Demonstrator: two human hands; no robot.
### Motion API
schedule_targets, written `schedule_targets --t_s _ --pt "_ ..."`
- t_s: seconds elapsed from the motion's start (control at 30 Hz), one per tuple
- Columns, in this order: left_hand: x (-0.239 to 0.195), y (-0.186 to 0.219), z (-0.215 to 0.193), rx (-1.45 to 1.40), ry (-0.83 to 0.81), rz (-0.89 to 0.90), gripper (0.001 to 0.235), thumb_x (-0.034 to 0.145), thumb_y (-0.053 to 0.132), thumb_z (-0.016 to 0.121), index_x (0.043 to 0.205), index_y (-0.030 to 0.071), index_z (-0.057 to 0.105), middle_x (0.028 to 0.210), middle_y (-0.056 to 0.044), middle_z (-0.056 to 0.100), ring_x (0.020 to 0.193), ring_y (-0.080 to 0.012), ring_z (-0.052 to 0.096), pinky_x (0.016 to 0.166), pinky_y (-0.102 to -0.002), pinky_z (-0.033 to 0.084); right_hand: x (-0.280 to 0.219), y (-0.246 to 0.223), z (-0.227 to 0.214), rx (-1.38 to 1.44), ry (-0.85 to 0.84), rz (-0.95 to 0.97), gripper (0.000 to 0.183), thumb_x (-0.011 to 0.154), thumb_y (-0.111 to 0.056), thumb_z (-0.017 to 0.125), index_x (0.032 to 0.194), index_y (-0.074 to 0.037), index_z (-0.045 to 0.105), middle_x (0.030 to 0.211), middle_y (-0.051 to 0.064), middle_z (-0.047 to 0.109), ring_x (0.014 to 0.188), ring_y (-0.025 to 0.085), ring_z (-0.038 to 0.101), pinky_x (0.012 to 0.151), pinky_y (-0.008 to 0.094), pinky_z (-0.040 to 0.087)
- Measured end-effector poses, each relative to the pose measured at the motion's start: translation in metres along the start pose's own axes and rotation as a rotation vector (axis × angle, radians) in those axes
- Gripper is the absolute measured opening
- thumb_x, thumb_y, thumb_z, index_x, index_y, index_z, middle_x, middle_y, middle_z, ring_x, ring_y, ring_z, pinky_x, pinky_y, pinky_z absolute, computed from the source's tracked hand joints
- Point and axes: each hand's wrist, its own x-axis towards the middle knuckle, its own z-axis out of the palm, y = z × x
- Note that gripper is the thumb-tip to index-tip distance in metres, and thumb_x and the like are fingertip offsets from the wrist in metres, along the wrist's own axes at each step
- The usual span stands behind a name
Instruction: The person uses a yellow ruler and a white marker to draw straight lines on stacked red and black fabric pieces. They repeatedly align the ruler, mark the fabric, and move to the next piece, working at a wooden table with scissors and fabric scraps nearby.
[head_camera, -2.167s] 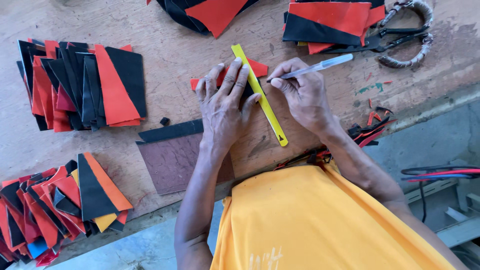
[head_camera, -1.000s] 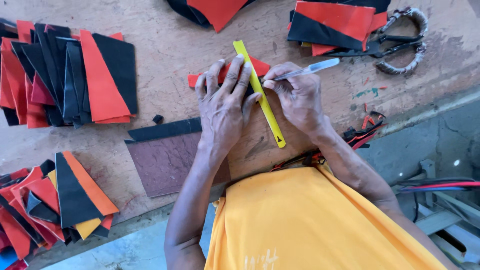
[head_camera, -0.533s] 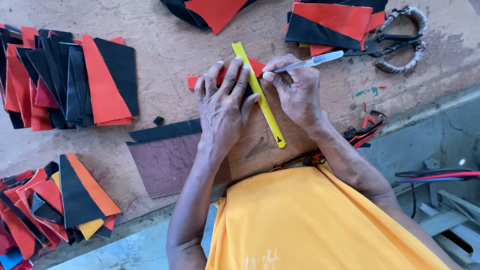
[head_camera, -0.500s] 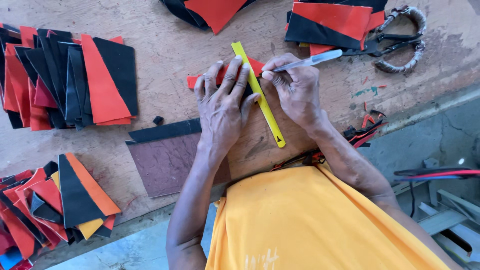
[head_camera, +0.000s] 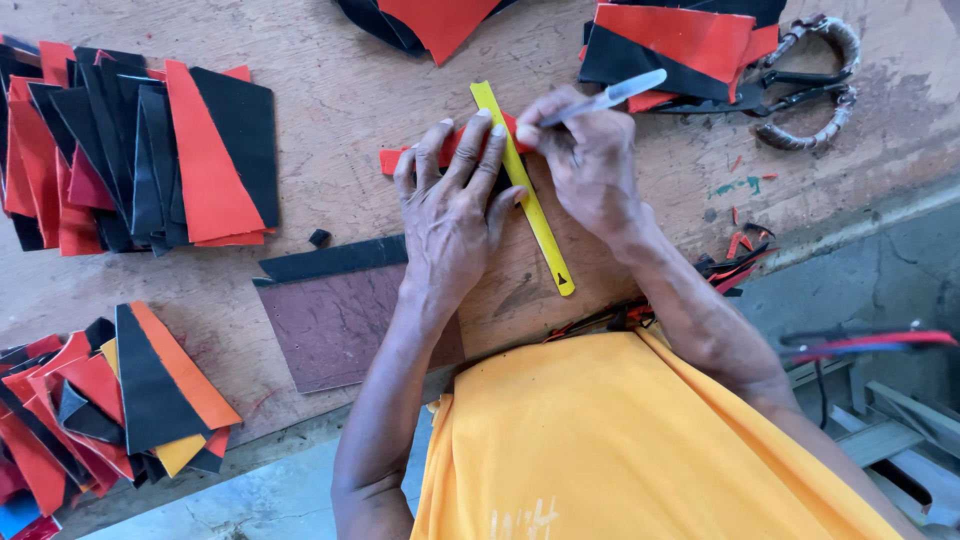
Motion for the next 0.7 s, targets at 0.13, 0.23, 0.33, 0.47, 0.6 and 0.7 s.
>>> schedule_targets --t_s 0.13,0.23,0.33,0.47,0.6,0.7 --pt "0.001 -0.001 0.002 0.001 -0.004 0.004 0.063 0.092 0.038 0.077 0.146 0.009 0.060 0.155 -0.006 0.052 0.143 -0.0329 0.040 0.118 -0.051 0.025 0.005 0.001 0.001 0.046 0.010 -0.050 0.009 0.102 0.008 0.070 0.102 0.001 0.065 0.092 0.009 0.071 0.085 0.013 0.070 0.076 0.028 0.057" --pt "-0.003 -0.001 0.003 0.009 0.002 0.009 0.063 0.095 0.038 0.077 0.148 0.009 0.059 0.157 -0.006 0.051 0.144 -0.0325 0.039 0.120 -0.050 0.025 0.006 0.005 0.006 0.098 0.016 0.009 0.009 0.103 0.009 0.069 0.101 0.001 0.064 0.088 0.008 0.070 0.081 0.012 0.069 0.072 0.027 0.057" --pt "0.002 -0.001 0.001 0.001 0.017 0.015 0.063 0.094 0.039 0.077 0.147 0.009 0.060 0.156 -0.006 0.051 0.144 -0.0326 0.040 0.120 -0.050 0.025 0.007 -0.002 0.002 0.067 0.009 -0.002 0.010 0.101 0.009 0.069 0.101 0.001 0.063 0.088 0.008 0.070 0.081 0.013 0.069 0.073 0.026 0.056" --pt "0.000 0.000 0.001 0.000 0.009 0.009 0.063 0.093 0.038 0.077 0.146 0.009 0.060 0.155 -0.007 0.052 0.143 -0.0333 0.040 0.118 -0.050 0.025 0.004 0.001 0.003 -0.009 0.010 -0.068 0.010 0.101 0.010 0.067 0.101 0.001 0.063 0.092 0.008 0.071 0.085 0.012 0.070 0.078 0.025 0.056" --pt "-0.002 0.001 0.002 -0.002 0.017 0.017 0.063 0.095 0.039 0.077 0.148 0.008 0.059 0.156 -0.007 0.051 0.143 -0.0336 0.040 0.119 -0.050 0.025 0.012 0.021 0.010 0.115 0.020 0.002 0.009 0.101 0.007 0.072 0.103 0.001 0.066 0.089 0.006 0.069 0.082 0.011 0.066 0.076 0.025 0.054" --pt "0.000 0.002 0.000 0.009 0.001 0.007 0.064 0.092 0.038 0.076 0.146 0.008 0.060 0.155 -0.006 0.052 0.142 -0.0337 0.040 0.118 -0.051 0.026 0.018 0.024 0.008 0.259 0.014 0.032 0.008 0.103 0.005 0.072 0.107 0.001 0.066 0.096 0.004 0.069 0.089 0.010 0.065 0.081 0.025 0.055"
